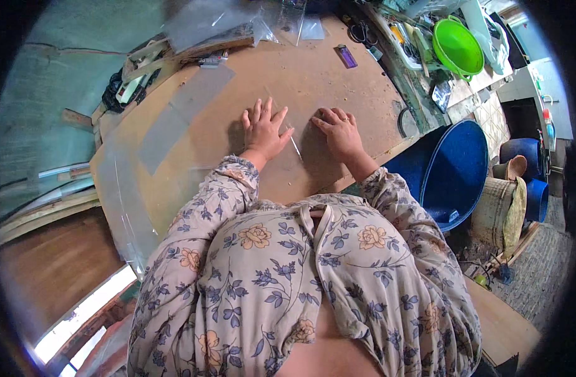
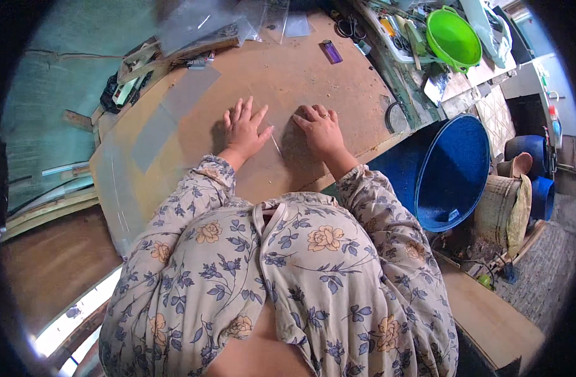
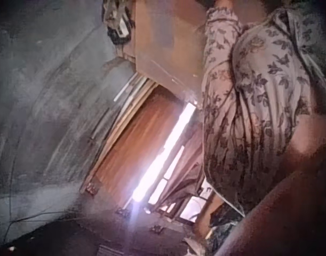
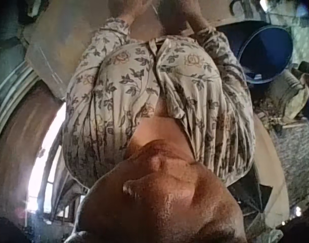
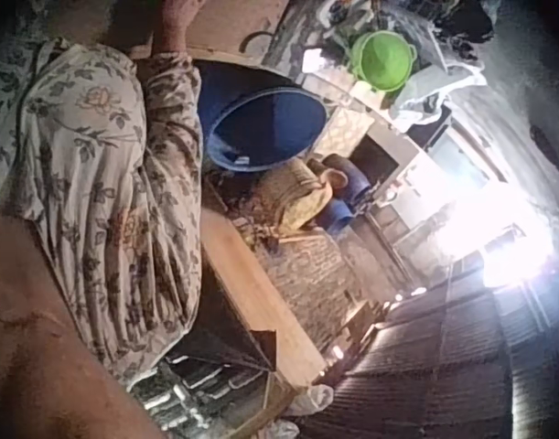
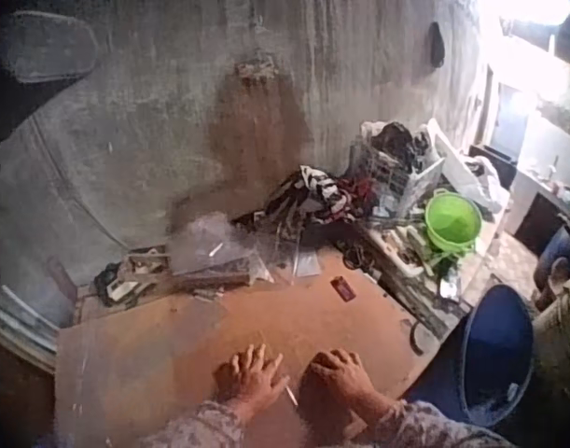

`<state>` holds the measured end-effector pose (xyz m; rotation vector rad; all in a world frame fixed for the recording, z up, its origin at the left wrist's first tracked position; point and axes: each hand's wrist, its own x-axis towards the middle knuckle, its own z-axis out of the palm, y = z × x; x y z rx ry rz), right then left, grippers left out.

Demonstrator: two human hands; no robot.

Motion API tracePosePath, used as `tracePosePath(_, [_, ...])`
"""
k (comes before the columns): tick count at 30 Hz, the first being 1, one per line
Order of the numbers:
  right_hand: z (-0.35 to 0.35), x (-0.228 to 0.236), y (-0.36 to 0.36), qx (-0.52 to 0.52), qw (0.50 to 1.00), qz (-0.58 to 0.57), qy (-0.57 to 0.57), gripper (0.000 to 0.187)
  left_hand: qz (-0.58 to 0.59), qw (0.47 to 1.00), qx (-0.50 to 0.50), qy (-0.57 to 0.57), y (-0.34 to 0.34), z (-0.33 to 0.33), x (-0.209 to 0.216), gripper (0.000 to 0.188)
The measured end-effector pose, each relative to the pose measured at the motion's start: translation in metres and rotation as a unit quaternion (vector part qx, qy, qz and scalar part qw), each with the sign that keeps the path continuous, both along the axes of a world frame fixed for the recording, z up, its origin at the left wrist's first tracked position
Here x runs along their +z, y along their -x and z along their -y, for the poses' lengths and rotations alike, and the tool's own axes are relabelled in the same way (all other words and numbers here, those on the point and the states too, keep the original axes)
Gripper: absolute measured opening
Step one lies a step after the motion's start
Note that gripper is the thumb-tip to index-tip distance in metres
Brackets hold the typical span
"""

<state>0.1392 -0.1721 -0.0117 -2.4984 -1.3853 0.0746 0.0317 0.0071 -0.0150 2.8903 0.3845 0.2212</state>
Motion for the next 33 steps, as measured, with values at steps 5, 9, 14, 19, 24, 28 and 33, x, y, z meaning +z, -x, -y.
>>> tracePosePath(5, [-0.001, 0.004, -0.002, -0.004, 1.000, 0.003, 0.007, 0.039, -0.016, 1.000, -0.023, -0.007, -0.009, 0.009, 0.001, 0.043])
tracePosePath(9, [-0.004, 0.006, -0.002, -0.014, 0.999, 0.027, 0.021, 0.038, -0.030, 1.000, -0.004, -0.005, -0.015, 0.007, 0.000, 0.044])
tracePosePath(14, [-0.003, 0.000, -0.005, -0.011, 1.000, 0.009, -0.025, 0.034, -0.059, 0.998, 0.005, 0.004, -0.015, 0.002, 0.003, 0.047])
tracePosePath(19, [-0.002, 0.000, -0.006, -0.009, 0.999, 0.002, -0.043, 0.032, -0.058, 0.998, 0.000, -0.005, -0.012, -0.003, -0.005, 0.054])
tracePosePath(24, [-0.006, 0.002, -0.008, -0.017, 0.999, 0.010, -0.039, 0.032, -0.082, 0.997, 0.009, -0.003, -0.013, -0.006, 0.001, 0.063])
tracePosePath(28, [-0.008, -0.003, -0.011, -0.017, 0.999, 0.009, -0.043, 0.033, -0.066, 0.998, 0.014, -0.009, -0.010, -0.007, -0.001, 0.067])
tracePosePath(33, [-0.009, -0.001, -0.014, -0.055, 0.997, -0.012, -0.042, 0.035, -0.025, 0.999, -0.024, -0.018, 0.000, -0.008, -0.005, 0.060])
